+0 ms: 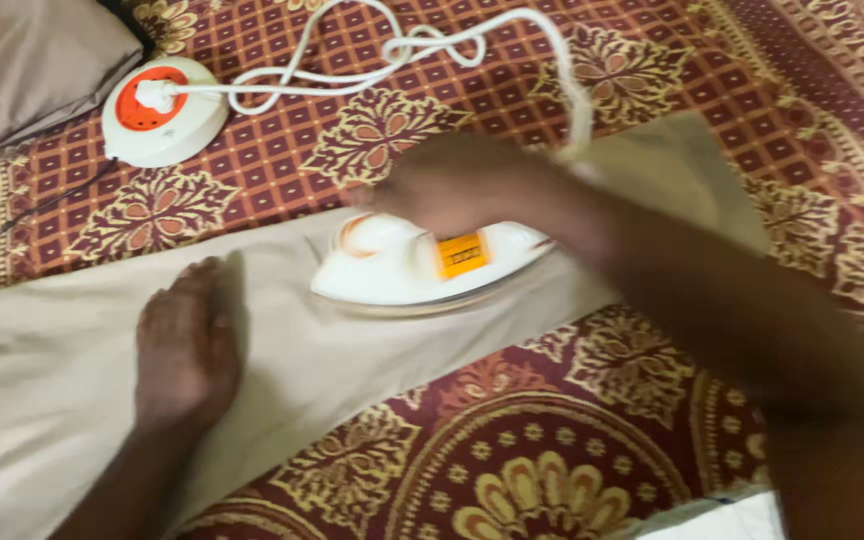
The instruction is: The person irons a pair of beige trousers laid out on a patterned bedsheet. They use a white electric iron to smooth the fabric, repeatedly moving the iron back and forth across the legs and waist area while holding the garment flat with the other hand.
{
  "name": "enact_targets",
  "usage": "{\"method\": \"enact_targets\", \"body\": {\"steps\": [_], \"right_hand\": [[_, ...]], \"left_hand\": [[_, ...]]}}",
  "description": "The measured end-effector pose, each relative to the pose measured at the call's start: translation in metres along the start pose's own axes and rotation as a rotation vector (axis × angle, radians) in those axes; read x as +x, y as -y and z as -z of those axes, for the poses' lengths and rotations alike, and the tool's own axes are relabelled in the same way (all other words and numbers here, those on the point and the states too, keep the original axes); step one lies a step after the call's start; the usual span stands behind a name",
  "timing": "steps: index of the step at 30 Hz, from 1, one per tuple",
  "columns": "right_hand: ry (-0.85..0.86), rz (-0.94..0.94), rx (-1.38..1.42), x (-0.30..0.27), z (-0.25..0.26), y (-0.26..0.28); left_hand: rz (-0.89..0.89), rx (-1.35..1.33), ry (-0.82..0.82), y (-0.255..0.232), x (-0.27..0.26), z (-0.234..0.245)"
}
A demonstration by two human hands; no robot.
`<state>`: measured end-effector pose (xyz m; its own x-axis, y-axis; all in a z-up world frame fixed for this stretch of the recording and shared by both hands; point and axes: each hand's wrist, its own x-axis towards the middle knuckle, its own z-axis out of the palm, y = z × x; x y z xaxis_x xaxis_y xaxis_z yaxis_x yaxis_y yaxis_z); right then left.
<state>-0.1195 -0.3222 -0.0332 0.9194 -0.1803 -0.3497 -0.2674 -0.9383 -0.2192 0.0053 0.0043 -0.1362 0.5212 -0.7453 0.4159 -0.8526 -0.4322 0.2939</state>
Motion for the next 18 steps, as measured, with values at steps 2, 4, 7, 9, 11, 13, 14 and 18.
{"method": "enact_targets", "body": {"steps": [2, 4, 7, 9, 11, 13, 14, 18], "right_hand": [[0.017, 0.083, 0.03, 0.003, -0.005, 0.015], [0.066, 0.085, 0.052, -0.003, -0.006, 0.011], [0.066, 0.251, -0.154, -0.044, 0.007, -0.047], [0.128, 0.15, -0.279, -0.072, 0.01, -0.095], [-0.186, 0.408, -0.42, -0.102, 0.009, -0.149], [0.102, -0.355, -0.118, -0.109, 0.006, -0.187], [0.086, -0.528, -0.114, -0.117, 0.004, -0.196], [0.229, -0.34, 0.039, -0.099, 0.009, -0.15]], "left_hand": [[-0.02, -0.05, -0.061, -0.005, -0.001, 0.003], [-0.053, 0.011, -0.061, -0.009, -0.001, 0.007], [-0.073, 0.049, -0.046, -0.012, 0.0, 0.007], [-0.055, 0.07, -0.03, -0.01, -0.001, 0.006], [-0.017, 0.113, -0.012, -0.007, -0.003, 0.003], [-0.014, 0.095, -0.004, -0.001, -0.004, 0.002], [-0.014, 0.08, -0.008, 0.0, -0.005, 0.0], [-0.026, 0.145, 0.004, 0.004, -0.004, -0.002]]}}
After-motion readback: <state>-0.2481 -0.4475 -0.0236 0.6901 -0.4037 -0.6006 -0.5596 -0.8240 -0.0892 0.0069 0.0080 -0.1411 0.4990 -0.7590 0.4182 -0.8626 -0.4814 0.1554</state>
